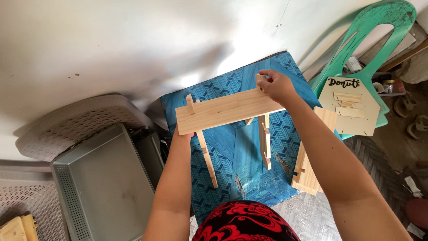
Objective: The person assembles a small wooden stand by hand. They pick up pre-cut wooden pieces from a chair and a table, then interlock the legs and shelves to form a two-tiered structure.
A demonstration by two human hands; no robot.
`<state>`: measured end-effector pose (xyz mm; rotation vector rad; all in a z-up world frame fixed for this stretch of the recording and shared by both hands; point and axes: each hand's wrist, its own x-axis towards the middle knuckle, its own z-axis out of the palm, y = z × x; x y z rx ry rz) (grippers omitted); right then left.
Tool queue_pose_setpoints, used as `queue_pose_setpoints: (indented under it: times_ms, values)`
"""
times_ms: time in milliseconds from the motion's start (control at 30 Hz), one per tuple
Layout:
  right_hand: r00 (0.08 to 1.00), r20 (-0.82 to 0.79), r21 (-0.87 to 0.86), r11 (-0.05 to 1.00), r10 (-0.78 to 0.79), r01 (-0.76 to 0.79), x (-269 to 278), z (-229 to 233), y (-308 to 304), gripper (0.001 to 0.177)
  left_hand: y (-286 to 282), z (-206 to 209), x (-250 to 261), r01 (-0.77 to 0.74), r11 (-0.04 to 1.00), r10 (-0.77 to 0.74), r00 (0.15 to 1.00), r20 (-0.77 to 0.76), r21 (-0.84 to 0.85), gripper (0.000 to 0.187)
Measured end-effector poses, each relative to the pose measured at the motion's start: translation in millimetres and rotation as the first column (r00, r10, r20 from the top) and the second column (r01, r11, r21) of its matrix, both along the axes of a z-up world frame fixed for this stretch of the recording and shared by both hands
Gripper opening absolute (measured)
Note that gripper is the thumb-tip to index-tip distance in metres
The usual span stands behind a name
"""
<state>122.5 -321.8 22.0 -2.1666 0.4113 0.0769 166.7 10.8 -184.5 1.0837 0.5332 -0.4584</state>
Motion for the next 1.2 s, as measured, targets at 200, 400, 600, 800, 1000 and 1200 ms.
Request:
queue_pose_setpoints:
  times_ms: [200,400,600,800,1000,1200]
  values:
    - [1.000,0.013,-0.057,0.998,0.012,-0.012,-1,2,0,0.049,8,-38,4,-0.060,0.988,0.054,0.998,-0.044,-0.145,0.027]
    - [0.997,-0.043,-0.001,0.998,0.058,-0.058,-6,10,-11,0.050,6,-40,2,-0.055,0.997,0.051,0.996,-0.075,-0.050,0.027]
    - [0.993,-0.111,0.210,0.978,0.043,-0.019,-9,8,-25,0.052,0,-10,-8,-0.019,0.995,0.028,0.995,-0.096,0.100,0.029]
    - [0.990,-0.139,0.519,0.850,-0.026,0.095,-11,-19,-56,0.054,-4,10,-15,0.009,0.999,-0.007,1.000,-0.030,0.044,0.029]
    - [0.991,-0.093,0.480,0.867,-0.100,0.133,-19,-109,-95,0.038,-2,8,-22,-0.061,0.997,0.058,0.996,-0.062,-0.037,0.027]
    - [0.911,0.043,-0.327,0.868,0.410,-0.375,-21,-225,-123,0.030,-2,10,-22,-0.082,0.991,0.085,0.996,0.018,-0.104,0.026]
